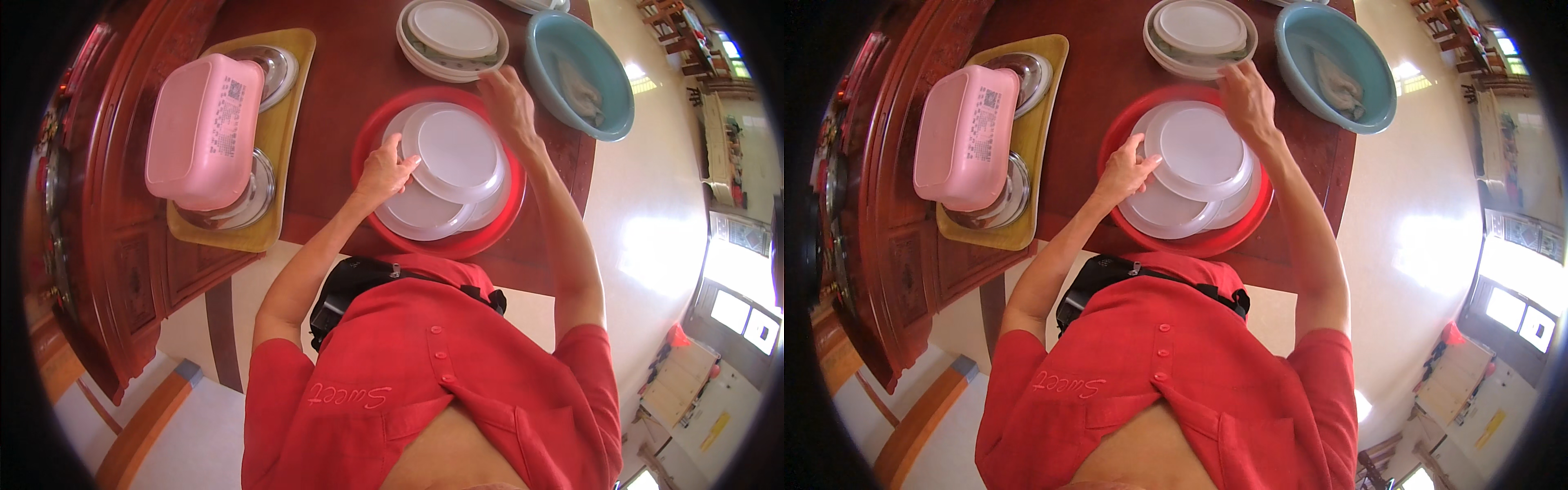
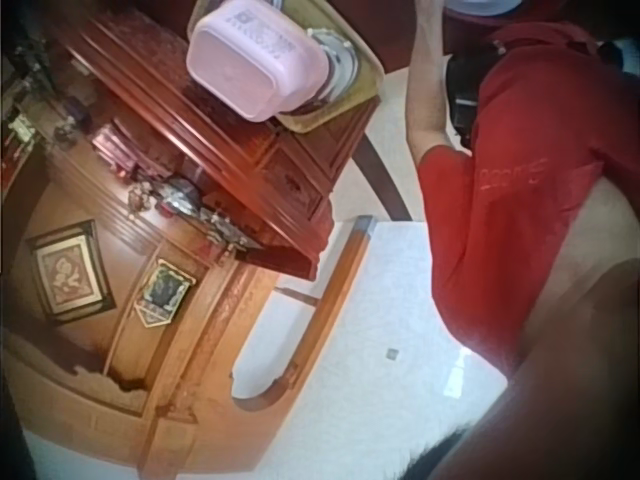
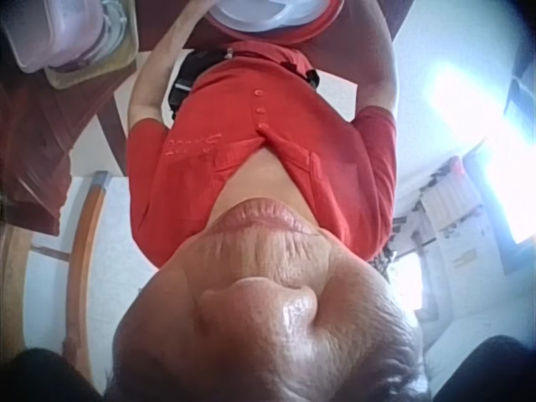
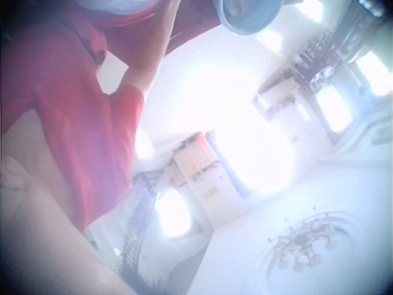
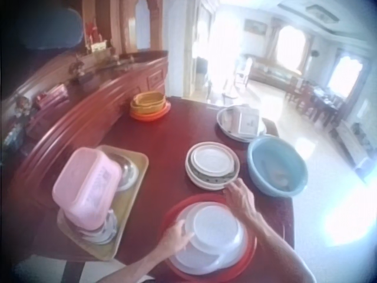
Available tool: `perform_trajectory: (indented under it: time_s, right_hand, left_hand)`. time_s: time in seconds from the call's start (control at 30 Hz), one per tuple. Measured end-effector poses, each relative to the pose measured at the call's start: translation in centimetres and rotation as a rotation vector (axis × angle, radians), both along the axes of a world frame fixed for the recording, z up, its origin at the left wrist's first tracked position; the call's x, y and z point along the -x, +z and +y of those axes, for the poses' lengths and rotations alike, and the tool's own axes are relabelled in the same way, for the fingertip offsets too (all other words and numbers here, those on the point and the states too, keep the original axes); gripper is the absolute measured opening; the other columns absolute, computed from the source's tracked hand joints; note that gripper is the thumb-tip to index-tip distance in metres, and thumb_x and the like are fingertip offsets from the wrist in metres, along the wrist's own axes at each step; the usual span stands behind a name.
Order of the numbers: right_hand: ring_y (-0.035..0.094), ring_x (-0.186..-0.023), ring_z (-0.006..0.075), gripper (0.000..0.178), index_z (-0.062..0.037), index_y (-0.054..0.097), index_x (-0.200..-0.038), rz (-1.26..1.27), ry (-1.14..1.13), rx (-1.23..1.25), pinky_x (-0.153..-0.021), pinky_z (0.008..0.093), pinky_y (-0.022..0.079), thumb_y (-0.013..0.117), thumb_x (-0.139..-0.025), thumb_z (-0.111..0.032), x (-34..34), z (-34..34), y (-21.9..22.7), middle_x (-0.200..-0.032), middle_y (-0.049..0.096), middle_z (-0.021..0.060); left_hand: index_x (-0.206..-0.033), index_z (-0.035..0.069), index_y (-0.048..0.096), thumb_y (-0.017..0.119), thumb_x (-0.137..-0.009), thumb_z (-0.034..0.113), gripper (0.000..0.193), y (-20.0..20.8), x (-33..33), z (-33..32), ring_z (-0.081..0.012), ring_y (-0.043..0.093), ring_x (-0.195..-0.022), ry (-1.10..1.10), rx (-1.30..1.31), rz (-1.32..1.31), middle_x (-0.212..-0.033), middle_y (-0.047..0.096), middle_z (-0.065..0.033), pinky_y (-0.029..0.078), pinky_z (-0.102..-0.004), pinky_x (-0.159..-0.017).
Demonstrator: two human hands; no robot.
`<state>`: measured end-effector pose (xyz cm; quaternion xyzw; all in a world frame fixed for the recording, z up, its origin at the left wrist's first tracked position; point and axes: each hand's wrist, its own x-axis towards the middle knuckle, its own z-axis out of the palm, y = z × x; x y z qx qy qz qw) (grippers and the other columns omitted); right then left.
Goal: The person washes plates and trays in a basin of water using a cloth. They wipe a red tray with a cloth and then stack the washed plates onto the red tray.
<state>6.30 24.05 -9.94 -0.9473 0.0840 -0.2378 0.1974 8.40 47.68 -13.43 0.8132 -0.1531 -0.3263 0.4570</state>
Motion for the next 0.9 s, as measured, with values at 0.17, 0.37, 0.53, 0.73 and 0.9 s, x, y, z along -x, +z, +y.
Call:
perform_trajectory:
  time_s: [0.17, 0.37, 0.53, 0.73, 0.9]
  right_hand:
    - [0.054, -0.097, 0.0291, 0.019, -0.0079, 0.058, -0.097, 0.049, 0.066, 0.307, -0.073, 0.0399, 0.05, 0.052, -0.08, -0.01, -6.2, -0.7, -1.6, -0.105, 0.054, 0.0107]
    - [0.057, -0.094, 0.0276, 0.022, -0.0066, 0.056, -0.098, 0.182, 0.114, 0.584, -0.067, 0.0394, 0.053, 0.054, -0.077, -0.01, -7.8, -1.6, -3.2, -0.105, 0.054, 0.0088]
    - [0.058, -0.093, 0.0262, 0.017, -0.0075, 0.054, -0.096, 0.214, 0.19, 0.599, -0.066, 0.0394, 0.054, 0.053, -0.079, -0.01, -8.0, -1.9, -2.9, -0.099, 0.055, 0.008]
    - [0.058, -0.082, 0.0317, 0.013, -0.0091, 0.053, -0.093, 0.116, 0.289, 0.453, -0.067, 0.0409, 0.049, 0.054, -0.08, -0.011, -9.6, -3.8, -2.8, -0.09, 0.055, 0.0106]
    - [0.059, -0.077, 0.0281, 0.012, -0.0078, 0.06, -0.091, -0.113, 0.404, 0.56, -0.064, 0.0376, 0.049, 0.06, -0.08, -0.01, -9.7, -5.0, -1.3, -0.086, 0.056, 0.0116]
  left_hand:
    - [-0.127, -0.004, 0.037, 0.06, -0.082, 0.024, 0.058, -1.4, 0.3, 1.0, -0.0134, 0.054, -0.044, -0.009, 0.005, -0.149, -0.06, 0.059, -0.0087, 0.044, -0.0275, -0.045]
    - [-0.118, -0.003, 0.047, 0.058, -0.085, 0.023, 0.043, -1.4, 1.0, 2.9, -0.0102, 0.05, -0.044, 0.061, 0.091, -0.065, -0.06, 0.059, -0.0072, 0.041, -0.0251, -0.044]
    - [-0.114, -0.003, 0.051, 0.056, -0.086, 0.018, 0.035, -0.8, 2.0, 4.5, -0.0081, 0.047, -0.043, 0.158, 0.102, 0.08, -0.062, 0.059, -0.0065, 0.039, -0.0238, -0.042]
    - [-0.108, -0.005, 0.053, 0.056, -0.085, 0.013, 0.03, -2.4, 2.7, 5.9, -0.008, 0.049, -0.043, 0.256, 0.224, 0.112, -0.061, 0.059, -0.0075, 0.039, -0.0235, -0.039]
    - [-0.105, -0.006, 0.054, 0.055, -0.084, 0.01, 0.026, -2.4, 2.6, 6.4, -0.0078, 0.05, -0.044, 0.324, 0.263, 0.179, -0.062, 0.059, -0.007, 0.038, -0.0217, -0.036]
